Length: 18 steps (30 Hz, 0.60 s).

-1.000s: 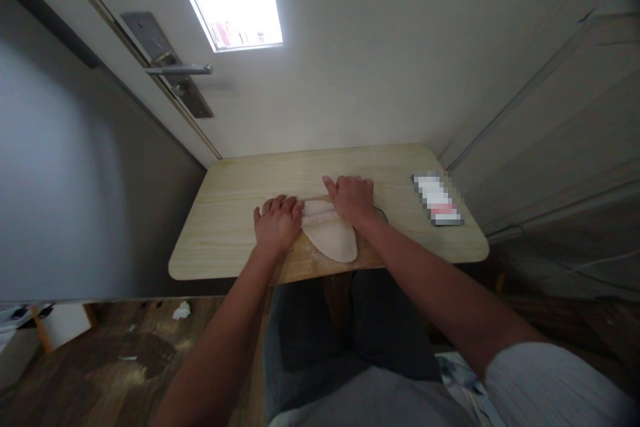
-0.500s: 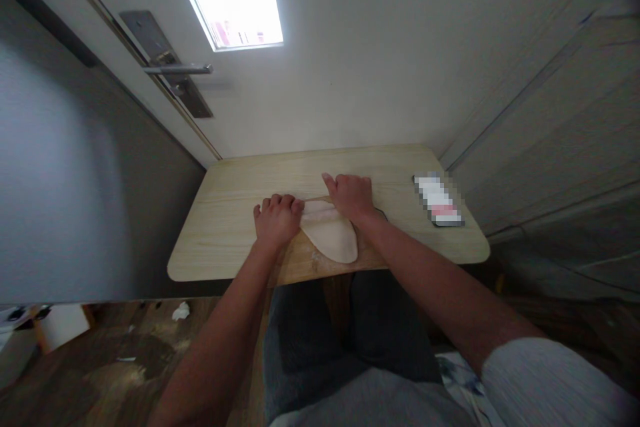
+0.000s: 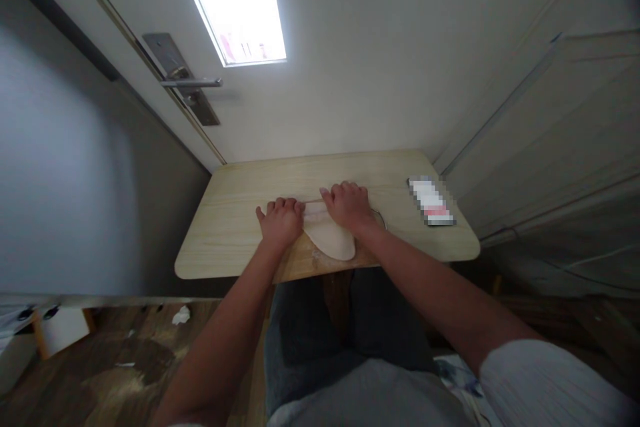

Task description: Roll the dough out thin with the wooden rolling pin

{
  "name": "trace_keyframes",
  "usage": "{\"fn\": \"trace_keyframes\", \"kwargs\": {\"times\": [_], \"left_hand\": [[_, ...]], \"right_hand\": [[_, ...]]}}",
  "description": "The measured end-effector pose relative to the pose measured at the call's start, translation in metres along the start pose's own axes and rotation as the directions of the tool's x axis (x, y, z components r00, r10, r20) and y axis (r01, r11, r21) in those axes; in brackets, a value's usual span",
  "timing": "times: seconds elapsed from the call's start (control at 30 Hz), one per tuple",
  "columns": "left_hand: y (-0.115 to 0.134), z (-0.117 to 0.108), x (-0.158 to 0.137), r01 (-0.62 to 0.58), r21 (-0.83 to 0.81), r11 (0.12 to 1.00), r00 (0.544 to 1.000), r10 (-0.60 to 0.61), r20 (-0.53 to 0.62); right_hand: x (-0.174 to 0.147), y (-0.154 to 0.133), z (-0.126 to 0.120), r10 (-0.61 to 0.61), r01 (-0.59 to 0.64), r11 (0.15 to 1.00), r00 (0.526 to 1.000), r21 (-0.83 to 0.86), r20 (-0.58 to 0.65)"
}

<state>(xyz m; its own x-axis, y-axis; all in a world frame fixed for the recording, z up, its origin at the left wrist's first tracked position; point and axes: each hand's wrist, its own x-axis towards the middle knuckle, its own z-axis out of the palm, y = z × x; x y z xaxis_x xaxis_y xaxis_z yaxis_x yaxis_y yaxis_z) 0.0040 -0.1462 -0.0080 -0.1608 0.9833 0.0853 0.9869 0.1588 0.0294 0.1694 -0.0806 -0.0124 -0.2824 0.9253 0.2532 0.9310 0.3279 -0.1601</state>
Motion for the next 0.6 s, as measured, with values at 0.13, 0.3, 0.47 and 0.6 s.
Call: {"fn": "trace_keyframes", "kwargs": {"times": [0.13,0.3,0.47,0.6], "left_hand": [[0.008,-0.004,-0.003,0.005,-0.002,1.000,1.000,-0.005,0.010],[0.013,-0.005,-0.003,0.019,0.014,1.000,1.000,-0.019,0.005],[0.011,-0.002,0.002,0.035,0.032,0.999,0.999,-0.034,-0.021],[0.008,0.000,0.007,0.009,0.034,0.999,1.000,-0.008,-0.025]], "right_hand": [[-0.006,0.000,0.000,0.015,-0.015,1.000,1.000,0.023,0.021],[-0.003,-0.001,-0.002,0.010,-0.010,1.000,0.998,0.010,0.070],[0.001,-0.002,-0.002,0.038,-0.039,0.999,0.995,0.014,0.095],[0.006,-0.001,-0.001,0.042,-0.046,0.998,0.994,0.035,0.104]]}}
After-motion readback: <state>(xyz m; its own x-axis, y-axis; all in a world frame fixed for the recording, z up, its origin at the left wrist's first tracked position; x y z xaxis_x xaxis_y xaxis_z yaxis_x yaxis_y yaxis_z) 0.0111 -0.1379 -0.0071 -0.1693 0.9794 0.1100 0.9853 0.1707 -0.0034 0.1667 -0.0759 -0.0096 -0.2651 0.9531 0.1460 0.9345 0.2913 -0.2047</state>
